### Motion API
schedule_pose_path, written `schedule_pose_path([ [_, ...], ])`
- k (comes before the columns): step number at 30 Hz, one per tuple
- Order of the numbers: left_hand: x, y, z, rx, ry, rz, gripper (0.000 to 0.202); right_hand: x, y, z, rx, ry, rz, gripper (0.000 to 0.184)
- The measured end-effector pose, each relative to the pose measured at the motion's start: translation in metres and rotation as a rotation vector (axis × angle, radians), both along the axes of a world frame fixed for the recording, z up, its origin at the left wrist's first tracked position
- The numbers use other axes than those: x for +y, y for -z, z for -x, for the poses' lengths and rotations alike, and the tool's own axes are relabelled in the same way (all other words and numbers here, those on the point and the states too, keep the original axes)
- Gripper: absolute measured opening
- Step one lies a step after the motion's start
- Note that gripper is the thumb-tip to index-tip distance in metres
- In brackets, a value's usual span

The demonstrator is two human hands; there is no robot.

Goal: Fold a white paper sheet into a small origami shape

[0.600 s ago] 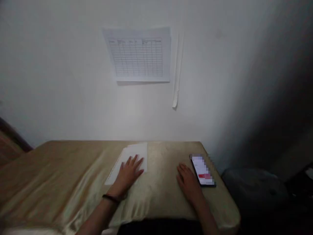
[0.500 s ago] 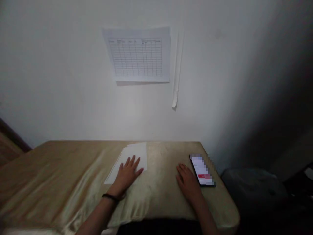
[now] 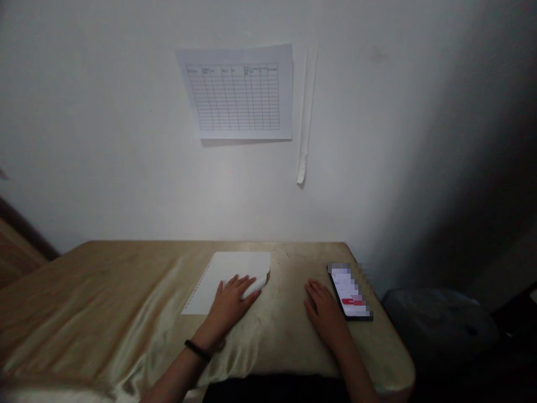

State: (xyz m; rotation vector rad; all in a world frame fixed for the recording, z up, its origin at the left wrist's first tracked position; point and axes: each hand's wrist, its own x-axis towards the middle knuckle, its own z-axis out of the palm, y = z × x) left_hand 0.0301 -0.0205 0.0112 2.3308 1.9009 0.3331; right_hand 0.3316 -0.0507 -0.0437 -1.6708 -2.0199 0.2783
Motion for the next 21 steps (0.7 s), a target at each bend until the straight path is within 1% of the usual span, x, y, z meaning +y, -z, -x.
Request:
schedule_pose_path([
  [5,-0.009,-0.004,-0.031,-0.072,0.097,-0.006,0.042,0.000,0.000,0.001,-0.001,-0.001,-0.007,0.050],
  [9,-0.017,-0.002,-0.053,-0.119,0.199,0.029,0.044,0.000,0.001,0.001,0.005,0.003,-0.028,0.050],
  [12,-0.023,0.001,-0.066,-0.109,0.231,0.004,0.050,0.001,0.003,-0.001,0.024,0.048,-0.042,0.050],
  [16,-0.028,0.005,-0.072,-0.082,0.251,-0.063,0.044,0.002,0.005,-0.002,0.047,0.066,-0.064,0.049],
  [19,-0.026,0.010,-0.069,-0.076,0.270,-0.061,0.039,0.000,0.003,0.000,0.038,0.050,-0.088,0.048],
  [21,-0.023,0.015,-0.064,-0.081,0.285,-0.059,0.039,-0.002,0.000,0.002,0.003,0.004,-0.112,0.048],
])
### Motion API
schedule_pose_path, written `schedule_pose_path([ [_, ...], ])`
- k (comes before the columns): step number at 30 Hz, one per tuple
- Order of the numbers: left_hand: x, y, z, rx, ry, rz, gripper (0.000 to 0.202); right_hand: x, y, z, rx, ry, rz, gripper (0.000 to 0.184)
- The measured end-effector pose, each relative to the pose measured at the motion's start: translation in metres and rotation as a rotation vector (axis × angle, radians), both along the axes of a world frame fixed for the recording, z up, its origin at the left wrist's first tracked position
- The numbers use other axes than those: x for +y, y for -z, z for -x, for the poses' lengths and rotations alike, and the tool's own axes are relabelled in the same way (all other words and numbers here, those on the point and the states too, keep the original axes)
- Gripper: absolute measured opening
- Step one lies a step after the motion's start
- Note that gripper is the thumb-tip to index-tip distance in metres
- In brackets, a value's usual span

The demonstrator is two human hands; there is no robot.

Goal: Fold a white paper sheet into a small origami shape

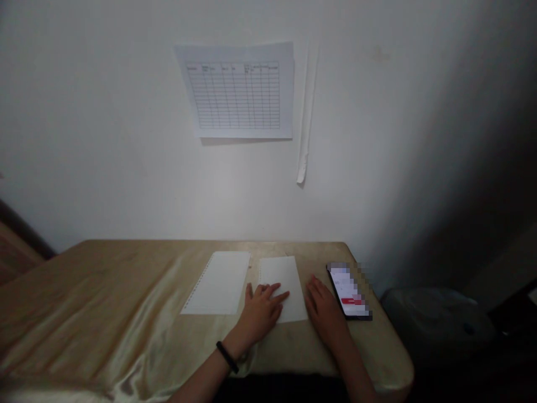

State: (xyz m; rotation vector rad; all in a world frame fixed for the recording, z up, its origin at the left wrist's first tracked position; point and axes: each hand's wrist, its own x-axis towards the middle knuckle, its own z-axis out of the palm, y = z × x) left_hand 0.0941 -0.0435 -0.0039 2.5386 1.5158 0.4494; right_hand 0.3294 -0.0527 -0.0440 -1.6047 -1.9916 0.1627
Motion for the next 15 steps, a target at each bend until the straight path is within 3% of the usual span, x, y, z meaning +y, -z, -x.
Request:
schedule_pose_path([
  [6,0.005,0.011,0.010,0.010,0.059,0.016,0.042,-0.005,-0.005,0.004,-0.124,-0.185,0.005,0.043],
  [15,0.011,0.002,0.010,0.018,0.054,-0.005,0.041,-0.005,-0.013,0.015,-0.098,-0.116,-0.015,0.042],
])
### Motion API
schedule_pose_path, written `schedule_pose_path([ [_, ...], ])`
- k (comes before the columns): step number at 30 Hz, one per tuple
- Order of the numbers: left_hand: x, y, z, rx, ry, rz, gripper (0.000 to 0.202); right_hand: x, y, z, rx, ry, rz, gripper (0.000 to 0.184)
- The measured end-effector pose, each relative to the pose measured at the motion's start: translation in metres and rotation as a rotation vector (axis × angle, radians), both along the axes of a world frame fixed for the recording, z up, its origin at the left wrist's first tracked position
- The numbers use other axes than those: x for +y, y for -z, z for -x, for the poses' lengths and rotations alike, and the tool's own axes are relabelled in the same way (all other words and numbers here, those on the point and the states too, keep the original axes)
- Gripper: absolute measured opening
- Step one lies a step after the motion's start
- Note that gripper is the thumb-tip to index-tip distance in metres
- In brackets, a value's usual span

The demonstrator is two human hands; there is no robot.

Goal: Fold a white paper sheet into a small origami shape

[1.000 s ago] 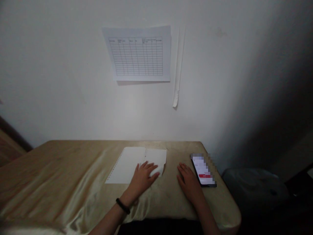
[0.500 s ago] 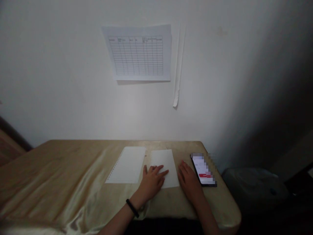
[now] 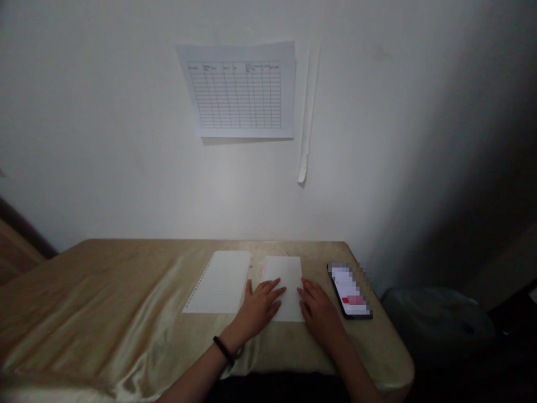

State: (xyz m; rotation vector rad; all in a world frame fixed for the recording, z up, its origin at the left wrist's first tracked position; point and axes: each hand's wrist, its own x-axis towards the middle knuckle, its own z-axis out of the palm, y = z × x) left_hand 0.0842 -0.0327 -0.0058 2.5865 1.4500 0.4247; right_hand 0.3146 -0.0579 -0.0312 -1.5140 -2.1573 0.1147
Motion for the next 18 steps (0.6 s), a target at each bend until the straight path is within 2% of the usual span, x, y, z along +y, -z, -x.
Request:
schedule_pose_path([
  [4,0.010,-0.002,-0.010,0.027,-0.108,-0.035,0.043,0.014,0.002,0.026,-0.033,0.087,-0.003,0.047],
  [9,0.018,0.013,-0.019,0.095,-0.105,-0.055,0.051,0.027,0.001,0.054,-0.156,0.104,0.136,0.052],
  [13,0.017,0.022,-0.012,0.114,-0.094,-0.072,0.053,0.024,-0.003,0.053,-0.193,0.134,0.186,0.054],
  [18,0.014,0.021,0.001,0.103,-0.148,-0.060,0.057,0.020,0.000,0.043,-0.172,0.291,0.186,0.056],
])
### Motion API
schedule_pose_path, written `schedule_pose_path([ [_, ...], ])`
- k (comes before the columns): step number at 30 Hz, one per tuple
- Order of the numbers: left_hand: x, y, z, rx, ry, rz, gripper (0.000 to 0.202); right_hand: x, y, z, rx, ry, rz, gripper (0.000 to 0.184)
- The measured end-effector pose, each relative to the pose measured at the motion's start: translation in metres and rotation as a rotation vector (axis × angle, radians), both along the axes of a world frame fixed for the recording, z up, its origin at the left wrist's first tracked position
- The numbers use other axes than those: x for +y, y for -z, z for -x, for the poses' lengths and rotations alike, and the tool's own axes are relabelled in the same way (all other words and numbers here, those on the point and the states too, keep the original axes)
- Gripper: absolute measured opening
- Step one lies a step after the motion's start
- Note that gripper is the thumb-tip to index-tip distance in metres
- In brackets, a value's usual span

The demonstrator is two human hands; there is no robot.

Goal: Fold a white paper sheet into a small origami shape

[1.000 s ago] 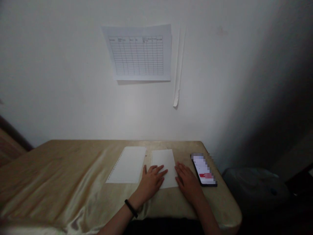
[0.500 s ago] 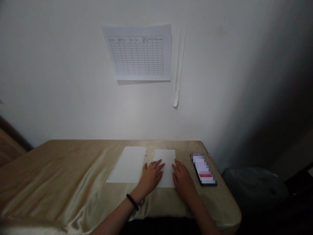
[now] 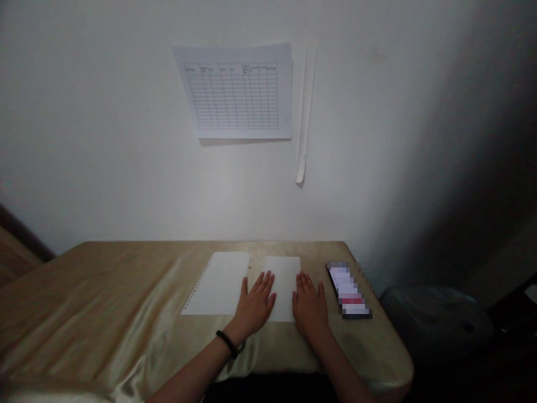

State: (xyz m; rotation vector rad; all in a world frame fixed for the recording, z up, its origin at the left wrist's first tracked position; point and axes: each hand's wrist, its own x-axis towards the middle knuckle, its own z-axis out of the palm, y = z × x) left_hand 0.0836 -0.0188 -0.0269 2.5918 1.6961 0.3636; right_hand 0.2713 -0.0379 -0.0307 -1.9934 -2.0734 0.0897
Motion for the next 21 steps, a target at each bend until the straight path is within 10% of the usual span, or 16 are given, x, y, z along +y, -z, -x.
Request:
schedule_pose_path([
  [13,-0.014,-0.015,0.000,0.003,-0.031,-0.032,0.056,-0.004,0.005,-0.006,0.005,-0.050,0.007,0.057],
  [21,0.020,-0.027,-0.012,-0.024,-0.009,-0.081,0.048,0.030,-0.006,0.006,0.020,-0.107,-0.121,0.057],
])
